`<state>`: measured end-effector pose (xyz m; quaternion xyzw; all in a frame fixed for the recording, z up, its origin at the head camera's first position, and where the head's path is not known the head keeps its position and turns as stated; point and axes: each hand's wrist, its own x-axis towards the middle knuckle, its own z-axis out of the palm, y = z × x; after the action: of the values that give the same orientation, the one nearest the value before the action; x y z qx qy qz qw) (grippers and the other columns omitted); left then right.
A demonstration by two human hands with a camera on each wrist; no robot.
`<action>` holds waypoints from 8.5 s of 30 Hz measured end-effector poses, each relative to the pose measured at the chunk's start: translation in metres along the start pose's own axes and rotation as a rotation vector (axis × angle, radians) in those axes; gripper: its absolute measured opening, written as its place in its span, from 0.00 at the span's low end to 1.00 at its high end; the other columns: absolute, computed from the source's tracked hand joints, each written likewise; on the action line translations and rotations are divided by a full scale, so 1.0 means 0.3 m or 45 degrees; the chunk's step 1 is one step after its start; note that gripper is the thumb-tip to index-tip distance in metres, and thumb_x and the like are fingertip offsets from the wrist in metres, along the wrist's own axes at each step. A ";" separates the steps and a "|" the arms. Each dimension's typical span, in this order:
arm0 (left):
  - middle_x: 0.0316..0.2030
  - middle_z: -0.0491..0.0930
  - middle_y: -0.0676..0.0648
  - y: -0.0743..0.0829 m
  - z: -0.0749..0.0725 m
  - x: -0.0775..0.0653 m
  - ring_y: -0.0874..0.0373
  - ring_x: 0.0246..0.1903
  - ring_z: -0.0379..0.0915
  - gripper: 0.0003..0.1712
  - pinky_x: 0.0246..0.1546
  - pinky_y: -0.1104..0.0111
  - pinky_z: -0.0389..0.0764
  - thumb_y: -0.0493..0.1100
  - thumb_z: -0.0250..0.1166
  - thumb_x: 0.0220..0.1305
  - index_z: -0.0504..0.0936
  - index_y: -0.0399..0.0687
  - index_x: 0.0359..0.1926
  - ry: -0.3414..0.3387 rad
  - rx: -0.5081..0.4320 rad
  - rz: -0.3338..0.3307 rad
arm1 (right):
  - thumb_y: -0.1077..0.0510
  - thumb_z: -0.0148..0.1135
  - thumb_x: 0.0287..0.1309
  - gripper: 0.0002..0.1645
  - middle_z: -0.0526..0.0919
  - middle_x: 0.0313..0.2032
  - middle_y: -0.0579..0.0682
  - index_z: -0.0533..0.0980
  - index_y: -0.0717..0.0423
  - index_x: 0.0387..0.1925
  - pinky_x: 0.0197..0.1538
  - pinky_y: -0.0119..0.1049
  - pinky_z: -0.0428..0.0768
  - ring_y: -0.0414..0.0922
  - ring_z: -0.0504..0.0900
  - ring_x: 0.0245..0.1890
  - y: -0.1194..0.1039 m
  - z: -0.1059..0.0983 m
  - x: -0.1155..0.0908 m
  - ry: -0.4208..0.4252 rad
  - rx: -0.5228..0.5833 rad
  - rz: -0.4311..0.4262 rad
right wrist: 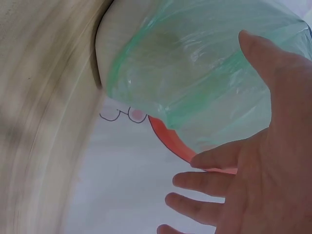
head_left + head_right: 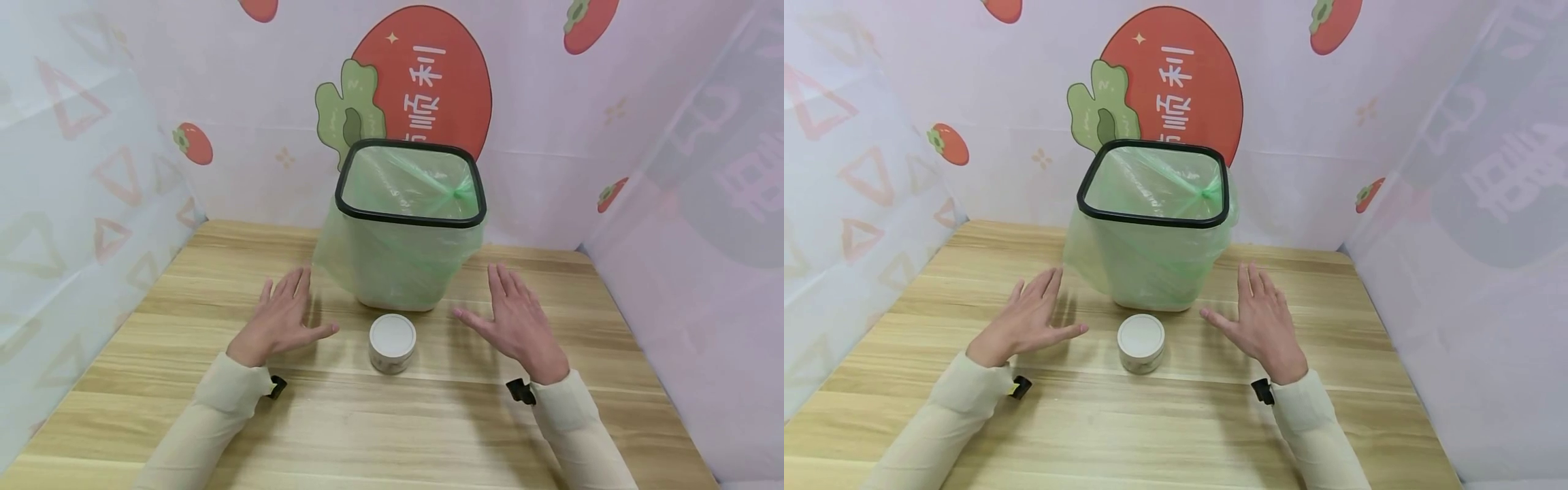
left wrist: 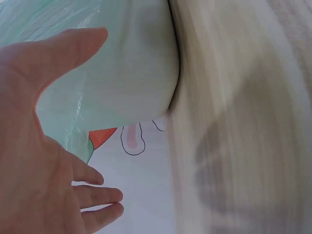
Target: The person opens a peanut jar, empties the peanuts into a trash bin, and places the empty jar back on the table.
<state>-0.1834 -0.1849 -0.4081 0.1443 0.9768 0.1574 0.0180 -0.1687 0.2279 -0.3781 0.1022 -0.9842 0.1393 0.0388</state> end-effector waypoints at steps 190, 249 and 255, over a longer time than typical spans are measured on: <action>0.48 0.89 0.35 0.381 0.105 0.077 0.43 0.48 0.88 0.44 0.49 0.53 0.88 0.41 0.87 0.38 0.80 0.33 0.59 0.672 -1.043 0.338 | 0.41 0.88 0.41 0.40 0.85 0.48 0.49 0.82 0.56 0.53 0.54 0.40 0.84 0.43 0.83 0.49 -0.406 0.041 0.022 0.597 0.713 -0.424; 0.49 0.88 0.37 0.379 0.099 0.083 0.46 0.48 0.86 0.44 0.50 0.57 0.86 0.39 0.86 0.36 0.80 0.35 0.59 0.520 -1.082 0.344 | 0.45 0.91 0.34 0.36 0.86 0.44 0.47 0.86 0.53 0.47 0.50 0.41 0.83 0.43 0.84 0.48 -0.363 0.034 0.046 0.591 0.753 -0.539; 0.49 0.88 0.38 0.382 0.099 0.080 0.46 0.48 0.86 0.45 0.52 0.58 0.86 0.38 0.86 0.35 0.81 0.36 0.59 0.518 -1.101 0.351 | 0.45 0.91 0.34 0.36 0.86 0.45 0.46 0.87 0.52 0.47 0.50 0.37 0.81 0.42 0.84 0.48 -0.358 0.035 0.048 0.582 0.762 -0.545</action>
<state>-0.1724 -0.0650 -0.4001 0.2178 0.7777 0.5739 -0.1357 -0.1604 0.1212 -0.3581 0.2771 -0.8232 0.4264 0.2526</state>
